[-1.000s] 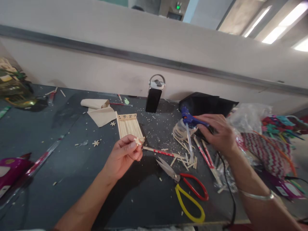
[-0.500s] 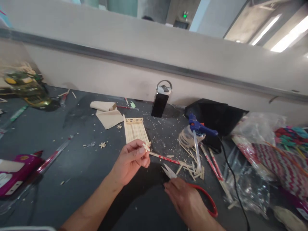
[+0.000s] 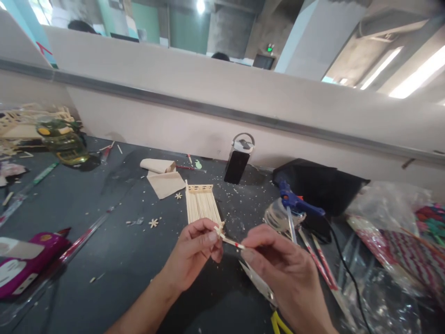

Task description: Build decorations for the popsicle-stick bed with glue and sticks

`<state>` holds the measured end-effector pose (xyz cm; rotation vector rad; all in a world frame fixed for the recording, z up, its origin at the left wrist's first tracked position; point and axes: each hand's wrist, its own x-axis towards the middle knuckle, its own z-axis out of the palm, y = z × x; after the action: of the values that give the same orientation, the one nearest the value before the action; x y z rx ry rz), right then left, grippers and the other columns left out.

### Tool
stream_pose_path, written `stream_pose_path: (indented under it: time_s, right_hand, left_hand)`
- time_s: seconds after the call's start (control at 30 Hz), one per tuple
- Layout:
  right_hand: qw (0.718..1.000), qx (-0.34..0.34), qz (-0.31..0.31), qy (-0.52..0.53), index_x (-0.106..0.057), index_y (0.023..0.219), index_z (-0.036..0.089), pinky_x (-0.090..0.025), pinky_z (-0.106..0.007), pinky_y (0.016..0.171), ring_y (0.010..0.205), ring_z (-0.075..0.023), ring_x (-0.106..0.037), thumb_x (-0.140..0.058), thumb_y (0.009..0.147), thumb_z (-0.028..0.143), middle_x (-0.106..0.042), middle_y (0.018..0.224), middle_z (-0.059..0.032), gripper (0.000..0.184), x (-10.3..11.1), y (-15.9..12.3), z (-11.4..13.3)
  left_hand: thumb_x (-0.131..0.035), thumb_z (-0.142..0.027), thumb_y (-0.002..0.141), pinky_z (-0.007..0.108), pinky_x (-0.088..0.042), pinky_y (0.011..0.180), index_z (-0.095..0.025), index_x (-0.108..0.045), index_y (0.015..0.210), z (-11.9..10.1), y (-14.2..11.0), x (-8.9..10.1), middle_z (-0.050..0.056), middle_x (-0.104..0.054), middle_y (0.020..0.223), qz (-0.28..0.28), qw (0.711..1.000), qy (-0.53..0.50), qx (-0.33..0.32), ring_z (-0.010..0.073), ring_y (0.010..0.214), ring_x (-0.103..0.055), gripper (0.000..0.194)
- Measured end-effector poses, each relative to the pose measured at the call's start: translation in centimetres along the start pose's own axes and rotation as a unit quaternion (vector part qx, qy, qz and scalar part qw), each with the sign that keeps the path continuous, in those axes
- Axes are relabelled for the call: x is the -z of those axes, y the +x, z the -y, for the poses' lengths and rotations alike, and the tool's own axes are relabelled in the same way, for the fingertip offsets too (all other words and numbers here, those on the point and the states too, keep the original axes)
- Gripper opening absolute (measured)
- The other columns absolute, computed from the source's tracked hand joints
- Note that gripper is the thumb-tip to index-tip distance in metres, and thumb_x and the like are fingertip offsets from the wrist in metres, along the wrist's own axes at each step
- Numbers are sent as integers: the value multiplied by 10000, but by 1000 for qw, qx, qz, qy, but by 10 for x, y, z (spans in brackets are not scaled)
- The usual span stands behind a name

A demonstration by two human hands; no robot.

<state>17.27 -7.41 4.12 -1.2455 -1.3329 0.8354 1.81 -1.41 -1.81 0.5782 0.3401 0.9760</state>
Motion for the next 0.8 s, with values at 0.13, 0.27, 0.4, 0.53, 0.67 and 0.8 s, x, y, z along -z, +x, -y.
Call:
stream_pose_path:
  time_s: [0.13,0.27,0.4,0.53,0.67,0.8]
  right_hand:
    - [998,-7,25,63,-709,780,243,-477,-175,609,685,-90,-583,-707,803,172,-616,768,35,74,-10,11,-6]
    - [984,-64,51,160,-713,801,241,-515,-196,665,717,-98,-628,-723,804,187,-663,773,41,55,-13,15,-14]
    - [971,-114,67,198,-713,774,222,-524,-207,653,671,-100,-643,-746,785,195,-686,728,41,43,-14,17,-11]
    - [965,-137,84,209,-705,756,207,-519,-217,630,624,-104,-646,-755,775,206,-681,676,39,53,-16,18,-8]
    - [965,-155,73,196,-700,730,194,-498,-194,589,583,-84,-607,-778,745,219,-664,647,44,84,-17,20,-8]
    - [968,-165,66,178,-693,710,189,-476,-189,575,589,-85,-592,-786,732,235,-656,642,47,106,-16,20,-8]
  left_hand:
    - [-741,-199,747,208,-432,516,-126,-674,778,-1,0,0,-9,-601,559,4,1000,10,8,83,490,-540,104]
    - [-758,-214,730,202,-427,513,-124,-683,755,-2,-1,-2,-1,-616,564,10,1000,13,17,81,485,-544,119]
    - [-761,-211,726,208,-435,520,-126,-686,743,-3,-1,-4,6,-623,556,4,1000,17,23,88,487,-554,115]
    - [-767,-200,715,205,-433,517,-130,-694,750,-3,-2,-3,1,-621,557,1,1000,13,22,86,485,-554,108]
    - [-761,-195,721,206,-438,523,-129,-698,752,-3,-2,-2,0,-623,555,6,1000,15,19,86,487,-558,96]
    - [-763,-201,720,208,-438,525,-127,-695,743,-3,-2,-2,7,-630,559,6,999,20,25,89,489,-563,103]
